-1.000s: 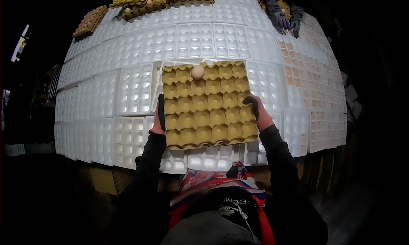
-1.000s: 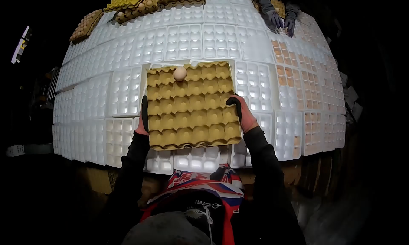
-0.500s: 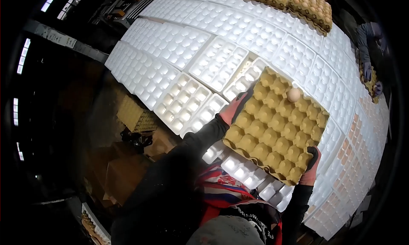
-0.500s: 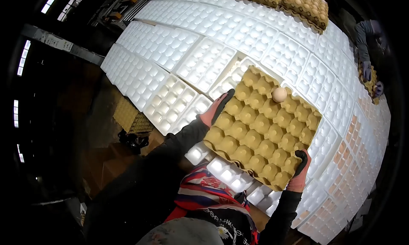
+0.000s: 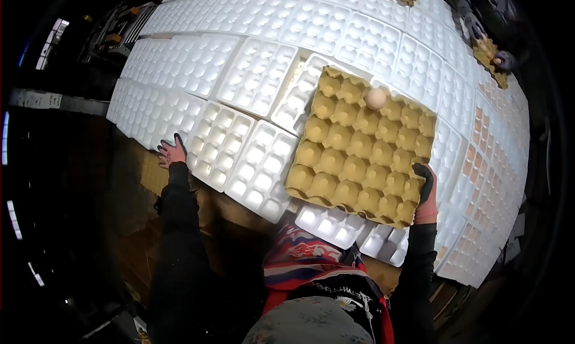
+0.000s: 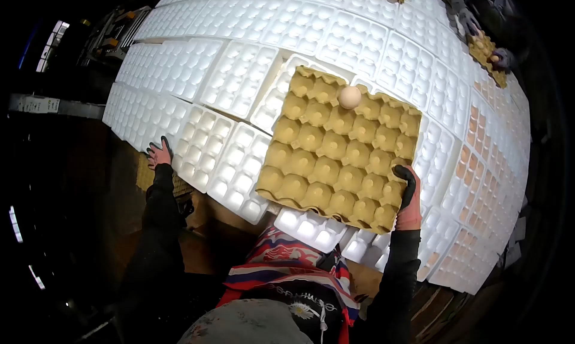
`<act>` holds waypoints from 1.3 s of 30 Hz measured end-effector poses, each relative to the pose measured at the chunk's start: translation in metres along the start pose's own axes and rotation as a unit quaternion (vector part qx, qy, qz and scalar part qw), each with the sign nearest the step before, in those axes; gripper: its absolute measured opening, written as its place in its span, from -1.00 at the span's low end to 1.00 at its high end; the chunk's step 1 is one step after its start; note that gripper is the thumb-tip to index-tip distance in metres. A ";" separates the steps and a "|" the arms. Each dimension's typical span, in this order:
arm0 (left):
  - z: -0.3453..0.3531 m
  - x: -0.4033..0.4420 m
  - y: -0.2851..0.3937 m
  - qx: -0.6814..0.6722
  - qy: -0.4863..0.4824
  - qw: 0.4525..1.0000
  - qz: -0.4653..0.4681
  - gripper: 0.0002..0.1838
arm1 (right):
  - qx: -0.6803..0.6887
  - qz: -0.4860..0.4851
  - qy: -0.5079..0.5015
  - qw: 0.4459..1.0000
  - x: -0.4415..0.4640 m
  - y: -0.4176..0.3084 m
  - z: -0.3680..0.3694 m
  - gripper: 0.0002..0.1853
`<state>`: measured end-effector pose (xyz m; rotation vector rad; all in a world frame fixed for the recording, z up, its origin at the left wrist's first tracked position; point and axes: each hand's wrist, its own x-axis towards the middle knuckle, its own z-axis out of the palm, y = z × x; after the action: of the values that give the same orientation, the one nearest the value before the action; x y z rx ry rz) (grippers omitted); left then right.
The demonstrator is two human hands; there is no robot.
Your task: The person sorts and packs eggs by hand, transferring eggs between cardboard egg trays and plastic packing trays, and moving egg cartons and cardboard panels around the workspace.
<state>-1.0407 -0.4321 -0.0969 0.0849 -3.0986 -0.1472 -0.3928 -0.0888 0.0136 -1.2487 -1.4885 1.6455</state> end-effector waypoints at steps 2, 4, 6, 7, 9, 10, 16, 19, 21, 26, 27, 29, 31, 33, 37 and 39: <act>0.010 -0.033 0.010 0.036 -0.032 0.999 0.007 -0.10 | 0.158 0.085 0.022 0.984 -0.009 -0.026 0.021 -0.79; 0.026 -0.051 0.027 0.054 0.018 0.998 -0.009 -0.10 | 0.021 -0.024 0.017 0.999 -0.014 -0.034 0.024 -0.75; 0.027 -0.056 0.022 0.039 0.013 0.999 -0.008 -0.08 | -0.114 -0.143 0.045 0.982 -0.022 -0.035 0.026 -0.70; 0.020 -0.054 0.024 0.044 -0.005 0.999 -0.008 -0.09 | -0.101 -0.114 0.049 0.987 -0.020 -0.038 0.024 -0.67; 0.001 -0.051 0.035 0.028 -0.030 0.999 -0.029 -0.11 | -0.074 -0.055 0.058 0.994 -0.016 -0.044 0.019 -0.59; -0.005 -0.060 0.044 0.010 0.051 0.998 0.043 -0.20 | -0.058 -0.020 0.106 0.992 -0.012 -0.041 0.016 -0.56; -0.122 -0.252 0.175 -0.414 -0.554 0.687 0.223 -0.59 | -0.245 -0.034 0.152 0.957 -0.019 -0.063 0.024 -0.68; -0.096 -0.282 0.178 -0.424 -0.460 0.702 0.340 -0.56 | -0.238 -0.072 0.174 0.953 -0.022 -0.062 0.027 -0.70; -0.140 -0.293 0.181 -0.401 -0.316 0.736 0.444 -0.53 | -0.246 -0.072 0.167 0.952 -0.021 -0.078 0.036 -0.70; -0.152 -0.203 0.190 -0.530 -0.359 0.682 0.353 -0.68 | -0.088 -0.138 0.061 0.985 -0.003 -0.115 0.071 -0.59; -0.144 -0.177 0.188 -0.548 -0.335 0.683 0.348 -0.68 | -0.046 -0.123 0.057 0.990 -0.008 -0.119 0.074 -0.60; -0.139 -0.124 0.183 -0.579 -0.298 0.693 0.311 -0.69 | 0.038 -0.096 0.040 0.994 -0.022 -0.133 0.084 -0.61; -0.123 -0.075 0.174 -0.621 -0.263 0.689 0.265 -0.70 | -0.051 -0.104 0.054 0.992 -0.031 -0.123 0.075 -0.61; -0.081 -0.021 0.168 -0.624 -0.189 0.735 0.189 -0.70 | -0.077 -0.074 0.067 0.992 -0.038 -0.100 0.064 -0.61; -0.048 0.011 0.163 -0.605 -0.086 0.772 0.178 -0.66 | -0.079 -0.073 0.046 0.993 -0.045 -0.098 0.063 -0.58; -0.013 0.031 0.160 -0.528 -0.046 0.822 0.210 -0.71 | -0.114 -0.086 0.040 0.989 -0.041 -0.096 0.056 -0.57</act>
<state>-1.0796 -0.2765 -0.0678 -0.6296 -2.5285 -1.7747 -0.4431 -0.1290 0.1128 -1.2494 -1.7195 1.3291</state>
